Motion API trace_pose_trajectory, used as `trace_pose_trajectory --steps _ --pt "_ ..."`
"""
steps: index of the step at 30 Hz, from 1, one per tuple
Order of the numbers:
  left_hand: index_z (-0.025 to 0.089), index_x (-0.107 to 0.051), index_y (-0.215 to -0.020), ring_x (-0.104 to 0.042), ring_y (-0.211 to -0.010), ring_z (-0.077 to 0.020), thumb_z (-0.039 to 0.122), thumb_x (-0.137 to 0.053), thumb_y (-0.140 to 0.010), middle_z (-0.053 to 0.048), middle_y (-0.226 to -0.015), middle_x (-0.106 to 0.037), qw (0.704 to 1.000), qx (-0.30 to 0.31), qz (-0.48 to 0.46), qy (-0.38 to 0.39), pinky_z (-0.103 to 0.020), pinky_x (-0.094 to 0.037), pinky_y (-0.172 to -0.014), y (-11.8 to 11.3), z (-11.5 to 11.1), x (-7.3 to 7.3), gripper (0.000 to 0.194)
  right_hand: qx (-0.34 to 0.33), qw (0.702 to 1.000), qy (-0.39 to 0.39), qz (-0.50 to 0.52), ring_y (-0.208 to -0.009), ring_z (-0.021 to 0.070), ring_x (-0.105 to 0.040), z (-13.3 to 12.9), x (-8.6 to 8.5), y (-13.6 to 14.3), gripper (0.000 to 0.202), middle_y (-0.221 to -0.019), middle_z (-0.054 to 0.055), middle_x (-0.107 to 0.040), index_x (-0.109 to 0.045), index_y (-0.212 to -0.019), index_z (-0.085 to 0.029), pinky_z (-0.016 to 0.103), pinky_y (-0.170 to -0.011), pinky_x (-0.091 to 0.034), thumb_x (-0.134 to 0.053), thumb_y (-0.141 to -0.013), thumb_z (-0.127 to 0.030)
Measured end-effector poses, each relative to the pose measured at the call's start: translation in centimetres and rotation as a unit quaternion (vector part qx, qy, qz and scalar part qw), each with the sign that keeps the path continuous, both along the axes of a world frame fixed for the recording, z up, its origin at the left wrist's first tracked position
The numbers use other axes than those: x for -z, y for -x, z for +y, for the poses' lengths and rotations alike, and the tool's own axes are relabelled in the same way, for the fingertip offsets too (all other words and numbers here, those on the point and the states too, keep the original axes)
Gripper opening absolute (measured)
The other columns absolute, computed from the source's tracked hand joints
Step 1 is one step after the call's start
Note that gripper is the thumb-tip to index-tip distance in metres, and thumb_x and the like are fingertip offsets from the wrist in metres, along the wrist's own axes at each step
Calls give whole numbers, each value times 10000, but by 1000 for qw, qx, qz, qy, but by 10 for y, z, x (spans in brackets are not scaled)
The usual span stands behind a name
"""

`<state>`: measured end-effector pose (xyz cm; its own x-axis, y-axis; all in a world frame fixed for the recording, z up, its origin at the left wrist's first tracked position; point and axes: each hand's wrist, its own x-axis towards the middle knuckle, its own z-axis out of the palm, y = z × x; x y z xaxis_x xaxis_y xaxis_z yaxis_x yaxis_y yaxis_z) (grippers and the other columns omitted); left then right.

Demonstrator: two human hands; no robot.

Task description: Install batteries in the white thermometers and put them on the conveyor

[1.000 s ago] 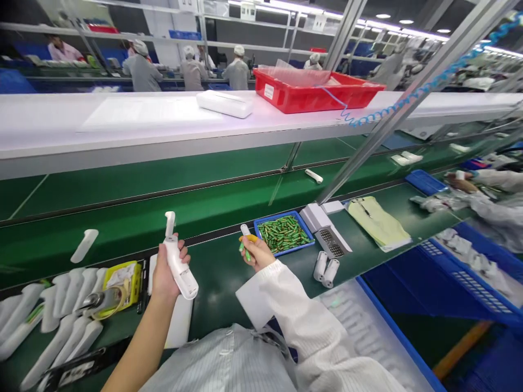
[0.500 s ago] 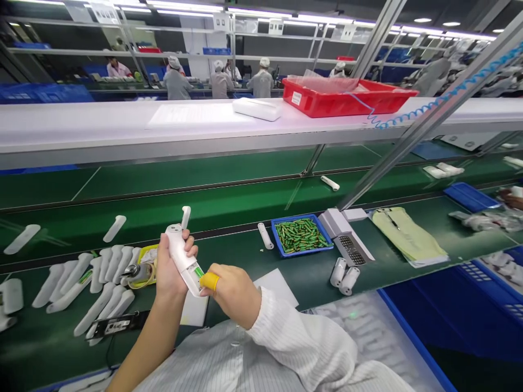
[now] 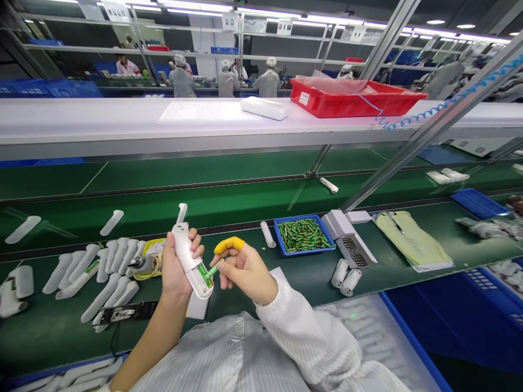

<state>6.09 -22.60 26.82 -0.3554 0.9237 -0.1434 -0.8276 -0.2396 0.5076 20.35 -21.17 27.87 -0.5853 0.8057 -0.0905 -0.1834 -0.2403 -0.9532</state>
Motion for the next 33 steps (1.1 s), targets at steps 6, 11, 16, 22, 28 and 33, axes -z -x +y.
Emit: trace_pose_trajectory --steps 6,11,16,22,28,33 --pt "191 -560 -892 -385 -494 -40 391 -525 -841 24 -733 -455 999 -9 38 7 -139 -372 -419 -9 -5 -5 210 103 977 -141 -121 -487 70 -426 -14 7 17 232 -587 -54 -502 -570 -750 -195 225 -471 -368 -754 -684 -320" --pt "198 -537 -848 -395 -487 -41 414 -523 -828 31 -723 -456 999 -20 19 36 -149 -394 -451 -16 -7 -6 217 134 964 -190 -126 -530 90 -413 -17 15 22 213 -625 -31 -499 -620 -773 -206 241 -481 -349 -718 -731 -390" --pt "194 -522 -787 -400 -491 -54 452 -503 -832 35 -643 -425 999 -7 10 45 -152 -400 -466 -13 -3 -9 262 141 954 -245 -103 -587 104 -461 -15 10 25 119 -756 4 -528 -637 -827 -213 250 -502 -376 -659 -793 -325" --pt "192 -538 -822 -424 -522 -38 423 -542 -821 33 -728 -480 996 -68 -7 51 -149 -399 -495 -5 8 -10 231 154 909 -363 -136 -853 181 -576 -27 15 26 156 -998 66 -592 -621 -1001 -226 325 -733 -485 -549 -863 -238" --pt "162 -578 -828 -481 -568 -42 421 -535 -853 16 -733 -527 985 -134 35 103 -149 -422 -555 -9 19 -2 264 114 902 -383 -162 -1064 249 -560 -28 37 18 323 -1187 118 -573 -533 -1178 -214 393 -879 -477 -549 -872 -315" --pt "162 -609 -1057 -611 -857 -169 552 -538 -813 -79 -966 -639 990 52 119 48 -256 -505 -671 -5 12 -1 465 118 946 -233 -190 -657 174 -585 -8 43 11 344 -800 50 -637 -476 -1180 -193 325 -622 -470 -419 -929 -422"
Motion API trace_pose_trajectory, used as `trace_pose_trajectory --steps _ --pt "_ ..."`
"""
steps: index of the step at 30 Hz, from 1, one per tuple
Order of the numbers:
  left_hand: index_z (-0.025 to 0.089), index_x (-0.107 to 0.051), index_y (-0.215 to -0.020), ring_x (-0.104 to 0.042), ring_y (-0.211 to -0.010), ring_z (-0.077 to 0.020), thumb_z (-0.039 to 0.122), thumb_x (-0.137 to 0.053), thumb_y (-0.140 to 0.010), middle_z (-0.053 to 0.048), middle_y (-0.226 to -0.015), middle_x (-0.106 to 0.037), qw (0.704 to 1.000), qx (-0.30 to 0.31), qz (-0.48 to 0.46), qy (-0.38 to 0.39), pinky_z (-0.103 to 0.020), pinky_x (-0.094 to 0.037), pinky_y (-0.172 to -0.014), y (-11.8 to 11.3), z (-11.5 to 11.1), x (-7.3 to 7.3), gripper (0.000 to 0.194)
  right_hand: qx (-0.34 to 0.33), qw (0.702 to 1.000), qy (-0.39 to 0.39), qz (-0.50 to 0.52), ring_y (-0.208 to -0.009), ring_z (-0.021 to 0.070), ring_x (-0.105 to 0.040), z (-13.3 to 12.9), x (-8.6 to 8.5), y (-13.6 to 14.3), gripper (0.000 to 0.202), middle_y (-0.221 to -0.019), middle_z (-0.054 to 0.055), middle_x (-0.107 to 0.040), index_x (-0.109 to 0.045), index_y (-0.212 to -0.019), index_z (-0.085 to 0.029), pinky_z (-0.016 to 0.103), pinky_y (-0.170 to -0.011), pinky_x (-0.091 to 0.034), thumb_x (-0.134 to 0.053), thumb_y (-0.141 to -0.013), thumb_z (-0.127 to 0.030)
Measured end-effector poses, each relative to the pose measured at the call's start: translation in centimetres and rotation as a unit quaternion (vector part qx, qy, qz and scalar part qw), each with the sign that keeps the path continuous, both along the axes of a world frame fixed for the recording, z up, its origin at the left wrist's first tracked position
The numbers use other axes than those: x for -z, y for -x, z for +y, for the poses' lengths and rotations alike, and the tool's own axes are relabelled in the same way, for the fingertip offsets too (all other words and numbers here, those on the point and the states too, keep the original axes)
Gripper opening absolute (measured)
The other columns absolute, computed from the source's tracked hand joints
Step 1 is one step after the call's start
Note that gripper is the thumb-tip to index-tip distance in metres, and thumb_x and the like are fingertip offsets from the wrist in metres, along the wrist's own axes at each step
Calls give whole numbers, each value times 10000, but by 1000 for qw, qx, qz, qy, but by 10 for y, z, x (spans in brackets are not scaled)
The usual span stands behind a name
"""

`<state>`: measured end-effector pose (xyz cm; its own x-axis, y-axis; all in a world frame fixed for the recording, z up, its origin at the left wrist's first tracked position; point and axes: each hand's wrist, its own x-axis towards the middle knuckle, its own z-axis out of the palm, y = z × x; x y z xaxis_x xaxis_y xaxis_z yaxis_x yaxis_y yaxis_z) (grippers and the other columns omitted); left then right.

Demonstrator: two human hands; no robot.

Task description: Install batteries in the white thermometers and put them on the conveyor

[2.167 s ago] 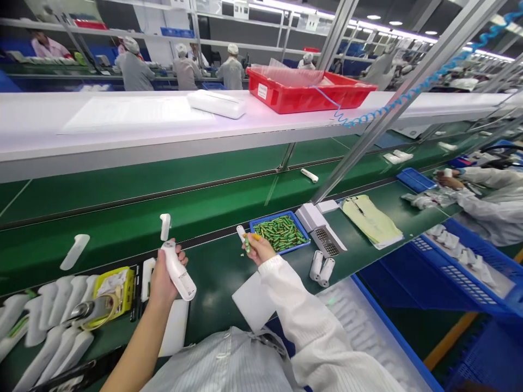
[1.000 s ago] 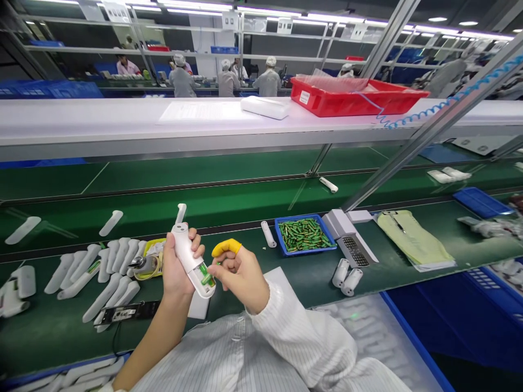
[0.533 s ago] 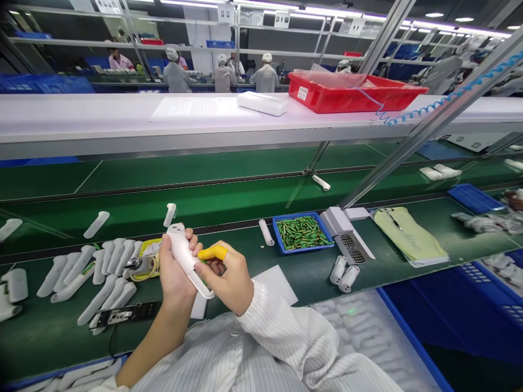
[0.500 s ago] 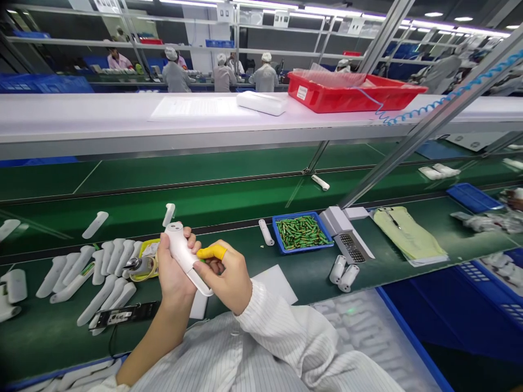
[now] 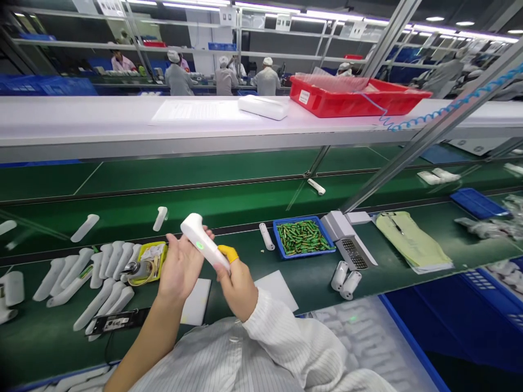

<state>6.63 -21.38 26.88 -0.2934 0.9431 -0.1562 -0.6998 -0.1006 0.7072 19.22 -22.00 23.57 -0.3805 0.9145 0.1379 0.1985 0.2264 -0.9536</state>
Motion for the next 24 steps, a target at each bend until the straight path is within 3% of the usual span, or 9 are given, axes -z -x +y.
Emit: trace_pose_trajectory --steps 2,3,7,12,15,17,20,22,24 --pt "166 -604 -1116 -619 -822 -189 477 -619 -778 -92 -1013 -646 994 93 49 3 -248 -488 -554 2 -4 1 459 -36 991 90 87 -525 120 -520 4 -3 -2 338 -731 13 -603 -473 -1137 -194 259 -494 -397 -394 -935 -454" --pt "167 -612 -1113 -619 -769 -179 430 -651 -761 -88 -993 -655 990 112 83 7 -234 -467 -507 3 -6 3 441 -53 983 122 128 -499 103 -502 5 -5 -3 346 -735 7 -597 -475 -1120 -195 238 -457 -358 -412 -925 -474" --pt "158 -653 -1052 -629 -779 -174 405 -687 -735 -92 -959 -685 981 69 180 -5 -241 -499 -627 2 -5 11 403 -65 956 190 214 -475 85 -507 8 -9 -3 385 -712 -4 -590 -493 -1062 -192 211 -421 -316 -505 -867 -523" --pt "153 -690 -907 -633 -855 -232 539 -811 -491 -105 -917 -689 988 102 111 -23 -289 -512 -705 7 6 24 580 -102 917 271 275 -425 77 -517 10 -4 -1 372 -660 -13 -593 -490 -931 -187 187 -373 -297 -505 -856 -551" --pt "147 -686 -845 -628 -913 -264 535 -822 -467 -99 -856 -680 988 129 80 -20 -319 -520 -752 6 18 38 559 -114 907 295 278 -417 72 -517 12 8 -1 387 -664 -16 -589 -468 -911 -190 180 -365 -300 -475 -863 -574" --pt "151 -681 -882 -621 -960 -270 565 -774 -540 -104 -886 -681 988 138 69 9 -346 -517 -811 3 30 53 544 -104 935 269 206 -441 83 -533 17 22 -5 413 -673 -7 -589 -476 -947 -184 188 -377 -329 -394 -892 -585" --pt "157 -656 -1007 -634 -937 -244 660 -536 -728 -108 -941 -674 965 168 155 128 -367 -518 -817 3 58 87 589 -33 986 161 -33 -558 108 -594 40 53 -24 379 -759 22 -625 -524 -1044 -173 230 -498 -458 -343 -941 -490" --pt "129 -646 -1034 -647 -805 -221 648 -424 -789 -104 -877 -666 923 198 255 207 -366 -526 -734 10 82 115 615 44 980 115 -157 -728 137 -634 65 76 -51 279 -914 58 -648 -546 -1087 -177 288 -685 -516 -395 -945 -363" --pt "84 -650 -977 -624 -666 -205 578 -450 -810 -97 -787 -650 886 216 322 254 -370 -514 -655 23 111 145 559 121 960 109 -226 -955 184 -611 96 98 -87 234 -1069 104 -622 -563 -1095 -165 364 -874 -480 -421 -936 -258"
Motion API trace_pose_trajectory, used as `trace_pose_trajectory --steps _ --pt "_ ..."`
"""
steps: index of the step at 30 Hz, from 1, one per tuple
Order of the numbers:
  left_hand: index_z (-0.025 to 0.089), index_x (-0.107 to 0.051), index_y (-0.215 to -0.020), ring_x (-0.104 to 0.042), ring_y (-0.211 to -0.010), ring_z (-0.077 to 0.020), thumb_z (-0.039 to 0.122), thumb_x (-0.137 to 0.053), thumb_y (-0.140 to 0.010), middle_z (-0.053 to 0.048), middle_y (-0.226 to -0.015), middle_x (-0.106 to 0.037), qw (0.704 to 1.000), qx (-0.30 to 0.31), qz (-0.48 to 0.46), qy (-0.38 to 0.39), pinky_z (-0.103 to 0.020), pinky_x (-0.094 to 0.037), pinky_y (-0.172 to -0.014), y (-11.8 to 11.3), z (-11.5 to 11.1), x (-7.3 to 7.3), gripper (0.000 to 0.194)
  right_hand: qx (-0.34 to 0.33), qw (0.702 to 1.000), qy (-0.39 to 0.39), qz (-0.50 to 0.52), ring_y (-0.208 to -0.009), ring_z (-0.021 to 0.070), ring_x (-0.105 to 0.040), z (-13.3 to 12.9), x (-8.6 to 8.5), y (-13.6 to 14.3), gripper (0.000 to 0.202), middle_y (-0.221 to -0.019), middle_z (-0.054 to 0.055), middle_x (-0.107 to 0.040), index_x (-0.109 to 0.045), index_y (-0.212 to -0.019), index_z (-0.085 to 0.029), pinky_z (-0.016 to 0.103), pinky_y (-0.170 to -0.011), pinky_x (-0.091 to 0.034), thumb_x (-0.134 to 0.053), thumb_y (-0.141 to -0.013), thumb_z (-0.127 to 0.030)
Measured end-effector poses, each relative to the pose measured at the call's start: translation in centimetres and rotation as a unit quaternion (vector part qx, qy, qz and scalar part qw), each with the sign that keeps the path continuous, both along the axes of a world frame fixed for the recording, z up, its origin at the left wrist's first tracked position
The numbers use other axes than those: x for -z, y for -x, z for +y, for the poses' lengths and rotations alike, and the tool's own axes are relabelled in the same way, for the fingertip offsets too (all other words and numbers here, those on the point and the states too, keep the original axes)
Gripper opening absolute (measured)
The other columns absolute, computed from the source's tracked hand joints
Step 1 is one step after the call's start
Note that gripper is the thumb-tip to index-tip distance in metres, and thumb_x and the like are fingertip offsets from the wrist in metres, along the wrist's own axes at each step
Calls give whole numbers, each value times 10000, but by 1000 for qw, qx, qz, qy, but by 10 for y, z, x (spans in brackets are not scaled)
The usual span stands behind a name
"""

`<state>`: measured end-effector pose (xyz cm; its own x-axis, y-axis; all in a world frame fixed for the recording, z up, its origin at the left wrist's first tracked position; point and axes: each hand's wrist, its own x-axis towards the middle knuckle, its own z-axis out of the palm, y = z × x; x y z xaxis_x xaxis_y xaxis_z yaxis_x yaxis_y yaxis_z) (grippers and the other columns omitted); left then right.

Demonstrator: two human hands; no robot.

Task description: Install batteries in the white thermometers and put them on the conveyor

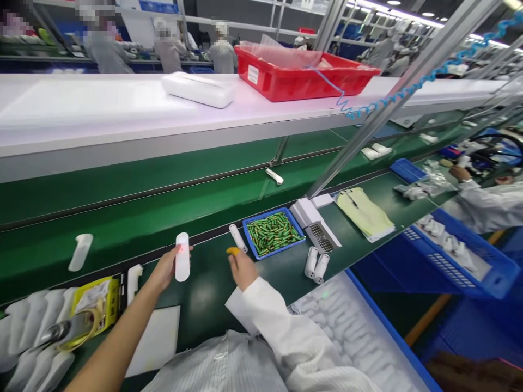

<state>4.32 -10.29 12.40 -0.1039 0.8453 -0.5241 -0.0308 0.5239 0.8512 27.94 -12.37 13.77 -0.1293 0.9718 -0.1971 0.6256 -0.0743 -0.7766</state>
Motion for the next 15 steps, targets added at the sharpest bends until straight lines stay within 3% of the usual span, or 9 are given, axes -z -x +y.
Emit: trace_pose_trajectory --steps 2,6,11,13,15 --pt "75 -634 -942 -617 -693 -202 492 -490 -837 -92 -812 -644 996 4 86 20 -373 -507 -666 15 31 27 453 56 995 0 -82 -1083 223 -557 31 20 -38 218 -1127 127 -596 -584 -1072 -133 433 -971 -419 -453 -927 -229" --pt "155 -538 -1152 -575 -1009 -203 360 -542 -867 -87 -1162 -572 967 6 255 8 -428 -490 -860 37 88 65 351 100 976 23 -192 -1120 234 -533 78 54 -84 274 -1225 92 -552 -570 -1127 -153 480 -962 -432 -558 -893 -296" --pt "178 -487 -1241 -518 -1135 -249 343 -557 -860 -104 -1287 -500 926 34 374 -29 -500 -445 -941 46 129 84 422 83 970 51 -222 -1096 230 -553 103 87 -79 332 -1266 97 -527 -542 -1189 -164 452 -920 -477 -576 -885 -294" --pt "185 -438 -1291 -475 -1192 -270 318 -538 -870 -114 -1353 -443 915 47 397 -60 -528 -414 -971 37 133 87 453 88 970 59 -217 -1073 223 -565 104 95 -75 331 -1261 95 -531 -537 -1194 -166 441 -902 -491 -571 -889 -292" --pt "146 -389 -1328 -383 -1280 -313 227 -487 -881 -159 -1431 -341 906 78 403 -103 -555 -354 -1018 14 128 90 464 101 972 61 -205 -1061 218 -571 103 101 -74 320 -1249 92 -539 -540 -1187 -166 438 -893 -496 -564 -894 -294"
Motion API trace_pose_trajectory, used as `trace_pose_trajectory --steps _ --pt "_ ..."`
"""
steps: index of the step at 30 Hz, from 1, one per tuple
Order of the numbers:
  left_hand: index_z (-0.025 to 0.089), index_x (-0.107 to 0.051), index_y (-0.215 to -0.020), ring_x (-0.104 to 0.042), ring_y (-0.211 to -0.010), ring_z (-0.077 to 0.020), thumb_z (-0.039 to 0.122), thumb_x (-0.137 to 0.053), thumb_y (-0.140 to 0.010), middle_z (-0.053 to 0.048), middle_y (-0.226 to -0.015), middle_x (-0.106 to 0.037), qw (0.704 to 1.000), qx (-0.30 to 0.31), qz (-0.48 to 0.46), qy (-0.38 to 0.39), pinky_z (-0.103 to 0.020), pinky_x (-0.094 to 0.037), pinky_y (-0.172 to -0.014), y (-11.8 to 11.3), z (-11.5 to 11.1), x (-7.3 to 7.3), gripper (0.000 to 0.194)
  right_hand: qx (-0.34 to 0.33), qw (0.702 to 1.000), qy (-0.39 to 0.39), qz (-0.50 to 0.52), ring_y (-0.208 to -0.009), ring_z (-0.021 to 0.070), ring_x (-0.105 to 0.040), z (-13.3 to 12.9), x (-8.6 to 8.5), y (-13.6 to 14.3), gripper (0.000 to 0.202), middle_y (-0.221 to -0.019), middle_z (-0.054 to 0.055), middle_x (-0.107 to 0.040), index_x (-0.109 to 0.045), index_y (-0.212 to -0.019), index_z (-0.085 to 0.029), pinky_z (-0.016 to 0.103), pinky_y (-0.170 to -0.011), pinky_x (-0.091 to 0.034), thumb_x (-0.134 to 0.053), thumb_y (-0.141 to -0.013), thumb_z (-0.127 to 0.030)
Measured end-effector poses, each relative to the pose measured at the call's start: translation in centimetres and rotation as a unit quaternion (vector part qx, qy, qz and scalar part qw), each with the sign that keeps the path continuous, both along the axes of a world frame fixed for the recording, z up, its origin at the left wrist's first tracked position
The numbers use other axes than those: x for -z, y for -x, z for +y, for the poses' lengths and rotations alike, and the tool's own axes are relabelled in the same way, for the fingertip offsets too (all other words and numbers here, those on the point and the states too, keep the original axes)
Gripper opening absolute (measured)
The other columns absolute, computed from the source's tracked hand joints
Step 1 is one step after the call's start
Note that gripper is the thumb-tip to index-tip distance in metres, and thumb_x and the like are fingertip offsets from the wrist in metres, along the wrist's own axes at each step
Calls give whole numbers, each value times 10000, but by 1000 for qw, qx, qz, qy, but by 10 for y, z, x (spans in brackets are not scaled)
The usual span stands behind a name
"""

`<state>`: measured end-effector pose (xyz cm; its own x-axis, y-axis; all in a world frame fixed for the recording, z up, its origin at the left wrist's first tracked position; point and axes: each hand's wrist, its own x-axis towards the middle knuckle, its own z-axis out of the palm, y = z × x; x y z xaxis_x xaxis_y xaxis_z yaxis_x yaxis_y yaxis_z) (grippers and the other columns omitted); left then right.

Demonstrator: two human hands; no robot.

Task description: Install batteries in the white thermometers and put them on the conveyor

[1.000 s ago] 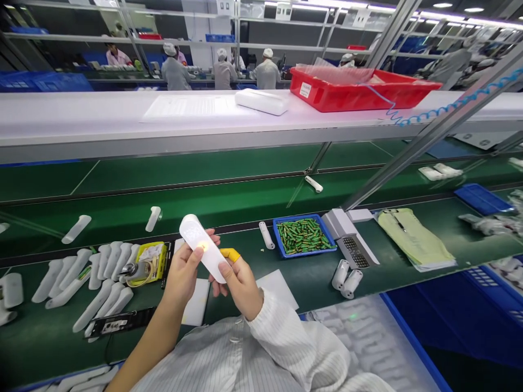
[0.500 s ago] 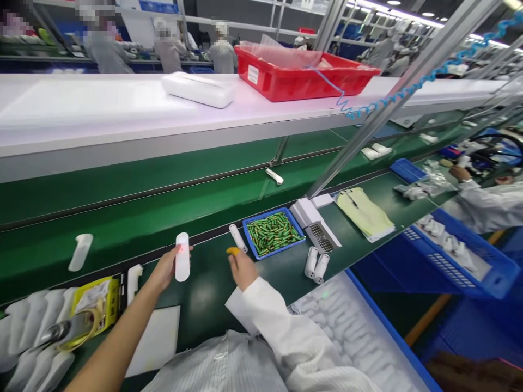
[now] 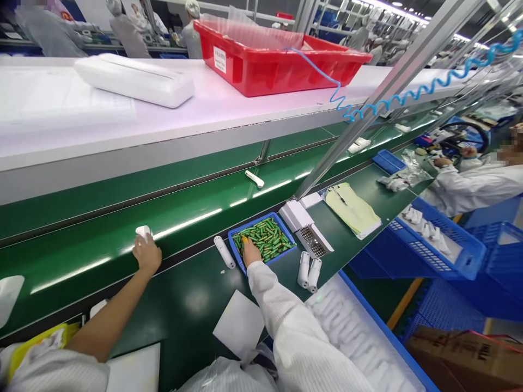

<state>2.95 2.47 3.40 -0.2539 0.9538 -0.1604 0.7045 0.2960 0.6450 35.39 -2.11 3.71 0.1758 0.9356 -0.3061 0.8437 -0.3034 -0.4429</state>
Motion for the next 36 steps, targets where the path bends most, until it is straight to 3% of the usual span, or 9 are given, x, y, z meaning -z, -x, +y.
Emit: trace_pose_trajectory --steps 3,6,9,12,16,22,26,32,36 --pt "91 -490 -1236 -232 -1376 -333 93 -473 -809 -188 -1474 -277 990 133 -24 -31 -517 -241 -1104 -63 -27 5 428 28 999 -20 28 -1032 207 -583 -1 4 -4 289 -1201 83 -566 -559 -1151 -161 426 -878 -503 -558 -897 -301" --pt "226 -592 -1125 -335 -1342 -251 107 -623 -682 -60 -1443 -385 955 280 -87 -40 -397 -282 -1113 -132 -66 12 460 68 994 -55 69 -952 183 -606 -2 5 -10 260 -1095 67 -608 -578 -1099 -148 396 -832 -518 -555 -900 -312" --pt "226 -604 -1068 -326 -1339 -275 100 -672 -622 -68 -1442 -368 948 290 -123 -40 -421 -308 -1090 -171 -95 21 469 126 980 -96 122 -824 149 -620 -5 1 -16 243 -956 40 -631 -592 -1026 -132 348 -752 -532 -562 -895 -334" --pt "163 -594 -935 -368 -1286 -280 66 -578 -710 -119 -1376 -394 969 200 -140 -38 -470 -317 -1055 -167 -106 29 246 169 957 -131 195 -691 113 -606 -14 -11 -21 241 -827 8 -628 -597 -954 -125 289 -656 -528 -558 -896 -356" --pt "140 -573 -881 -521 -1038 -221 183 -605 -775 -68 -1066 -566 974 92 -201 -42 -465 -409 -928 -126 -103 23 119 183 919 -162 309 -537 79 -545 -31 -38 -18 261 -667 -38 -581 -592 -921 -128 239 -551 -484 -554 -893 -385" --pt "202 -477 -1176 -565 -923 -178 284 -660 -718 -58 -1016 -606 913 -44 -379 -143 -350 -425 -885 -74 -114 -43 501 186 856 -181 447 -438 76 -406 -63 -84 24 404 -564 -35 -530 -578 -764 -159 232 -444 -343 -583 -748 -562" --pt "211 -471 -1191 -549 -770 -124 523 -376 -875 -44 -923 -572 838 -110 -497 -196 -277 -467 -751 -54 -142 -108 455 120 833 -119 527 -479 91 -434 -100 -125 74 384 -591 -15 -547 -615 -759 -166 240 -466 -354 -620 -682 -542" --pt "173 -565 -1013 -399 -532 -60 379 -438 -891 1 -738 -473 600 -139 -762 -198 -162 -374 -465 -46 -194 -197 271 -23 813 -58 580 -584 112 -510 -162 -194 140 372 -641 -30 -557 -575 -740 -194 252 -567 -421 -795 -562 -435" --pt "162 -559 -895 -383 -518 -61 385 -430 -894 3 -729 -462 573 -172 -772 -214 -163 -390 -460 -46 -219 -226 259 -174 848 -239 440 -578 126 -475 -185 -214 164 305 -616 -6 -550 -579 -673 -195 276 -563 -376 -707 -728 -466"
